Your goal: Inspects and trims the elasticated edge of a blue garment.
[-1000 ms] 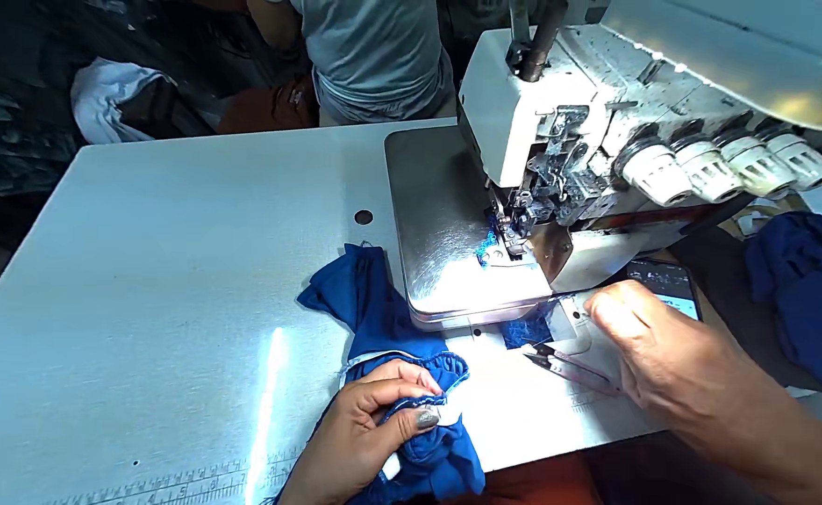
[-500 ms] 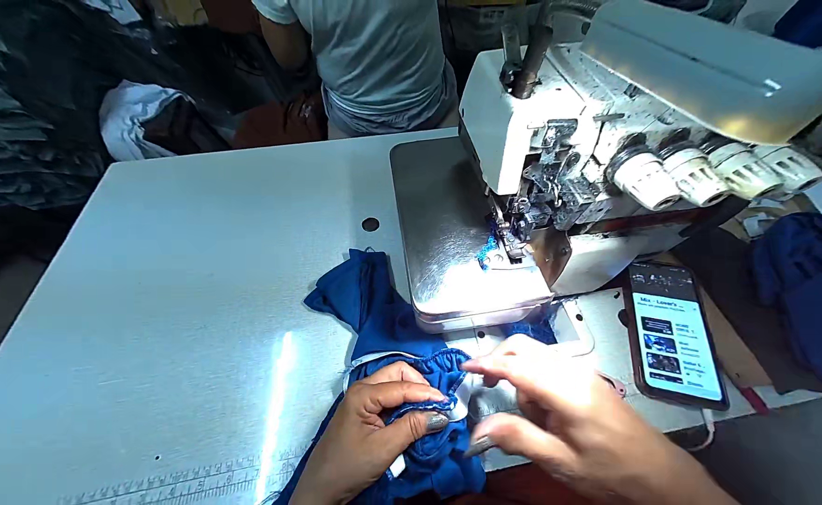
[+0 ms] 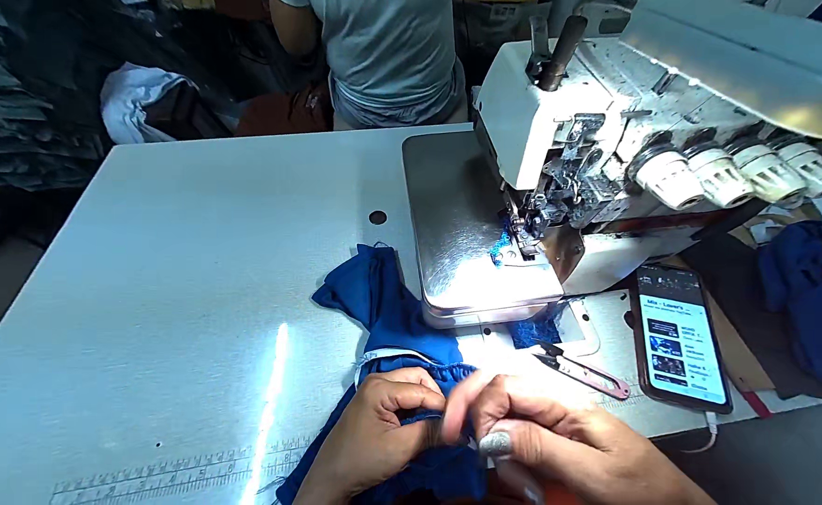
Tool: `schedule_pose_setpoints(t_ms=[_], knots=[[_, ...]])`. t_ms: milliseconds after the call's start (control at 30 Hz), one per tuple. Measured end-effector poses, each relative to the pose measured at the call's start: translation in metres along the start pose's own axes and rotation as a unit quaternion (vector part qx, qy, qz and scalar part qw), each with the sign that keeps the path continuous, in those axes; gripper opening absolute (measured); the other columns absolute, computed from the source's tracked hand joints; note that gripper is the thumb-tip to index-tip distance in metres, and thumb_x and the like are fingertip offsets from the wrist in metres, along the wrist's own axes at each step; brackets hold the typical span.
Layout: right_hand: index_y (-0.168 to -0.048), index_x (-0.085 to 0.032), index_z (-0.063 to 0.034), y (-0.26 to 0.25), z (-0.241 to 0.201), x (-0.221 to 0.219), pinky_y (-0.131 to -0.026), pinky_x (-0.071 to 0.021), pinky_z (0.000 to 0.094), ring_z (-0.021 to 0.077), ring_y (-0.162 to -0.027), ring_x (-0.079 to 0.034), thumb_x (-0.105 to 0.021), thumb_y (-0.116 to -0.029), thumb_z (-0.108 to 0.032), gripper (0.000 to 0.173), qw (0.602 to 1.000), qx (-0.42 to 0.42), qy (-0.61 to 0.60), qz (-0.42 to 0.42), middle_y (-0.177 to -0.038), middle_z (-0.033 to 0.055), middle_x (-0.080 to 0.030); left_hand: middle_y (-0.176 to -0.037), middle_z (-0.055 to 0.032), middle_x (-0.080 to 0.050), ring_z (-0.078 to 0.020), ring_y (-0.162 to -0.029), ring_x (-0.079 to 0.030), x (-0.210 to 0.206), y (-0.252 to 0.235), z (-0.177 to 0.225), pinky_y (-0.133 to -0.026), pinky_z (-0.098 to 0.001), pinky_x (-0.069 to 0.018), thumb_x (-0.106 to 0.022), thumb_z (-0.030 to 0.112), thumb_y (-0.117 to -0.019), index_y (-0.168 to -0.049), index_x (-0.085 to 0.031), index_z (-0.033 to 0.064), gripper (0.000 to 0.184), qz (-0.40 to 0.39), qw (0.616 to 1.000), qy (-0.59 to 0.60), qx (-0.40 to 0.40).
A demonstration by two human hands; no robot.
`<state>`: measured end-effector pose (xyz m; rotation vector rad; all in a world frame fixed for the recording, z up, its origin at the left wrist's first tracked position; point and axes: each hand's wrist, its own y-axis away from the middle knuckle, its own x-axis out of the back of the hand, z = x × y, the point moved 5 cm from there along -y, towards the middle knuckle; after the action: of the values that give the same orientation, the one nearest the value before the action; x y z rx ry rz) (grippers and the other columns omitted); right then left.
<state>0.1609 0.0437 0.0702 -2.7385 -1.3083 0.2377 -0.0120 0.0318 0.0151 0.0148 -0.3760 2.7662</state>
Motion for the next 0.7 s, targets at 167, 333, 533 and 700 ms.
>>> schedule_pose_setpoints(t_ms=[167,333,533,700], knots=[[-0.104,-0.063,-0.005,0.008,-0.015,0.019,-0.062,-0.0434,0.0098,-0.0059,-0.068,-0.051,-0.044,-0.108,-0.017,0.022,0.974,0.025,0.212,0.078,-0.081,-0.0037,-0.057,-0.087,0.0052,-0.071,0.0027,-0.089,-0.064,0.005,0.006,0.002,-0.079,-0.0127,-0.0521,-0.078,0.025,-0.0898,-0.088,-0.079,0.0129,0.012,-0.011,0.999,-0.026,-0.02],[-0.116,-0.058,-0.0091,0.062,-0.091,0.113,-0.06,-0.0454,0.0162,-0.0047,-0.067,-0.051,-0.047,-0.1087,-0.024,0.02,0.757,0.022,0.532,0.378,-0.086,-0.0065,-0.056,-0.087,0.0062,-0.073,0.0019,-0.087,-0.066,0.008,0.007,0.0,-0.077,-0.0134,-0.0549,-0.079,0.026,-0.0877,-0.087,-0.08,0.0132,0.012,0.046,0.999,-0.024,0.017],[-0.12,-0.073,-0.0134,0.025,-0.019,0.034,-0.064,-0.0514,0.0196,0.0031,-0.075,-0.059,-0.054,-0.1027,-0.035,0.034,0.86,0.043,0.49,0.135,-0.108,0.0024,-0.066,-0.092,0.0076,-0.075,0.0014,-0.085,-0.069,0.0,0.0,-0.001,-0.077,-0.0157,-0.0587,-0.084,0.019,-0.0819,-0.094,-0.08,0.0141,0.013,0.066,0.996,0.015,0.049],[-0.088,-0.068,-0.0056,0.007,0.021,0.017,-0.072,-0.0457,0.0186,0.0068,-0.082,-0.058,-0.057,-0.1029,-0.026,0.027,0.933,0.024,0.346,0.093,-0.088,0.0055,-0.061,-0.092,0.0063,-0.075,0.0003,-0.094,-0.067,0.005,0.001,0.0,-0.085,-0.0167,-0.0549,-0.077,0.024,-0.0903,-0.089,-0.08,0.0149,0.01,0.061,0.998,-0.02,0.013]])
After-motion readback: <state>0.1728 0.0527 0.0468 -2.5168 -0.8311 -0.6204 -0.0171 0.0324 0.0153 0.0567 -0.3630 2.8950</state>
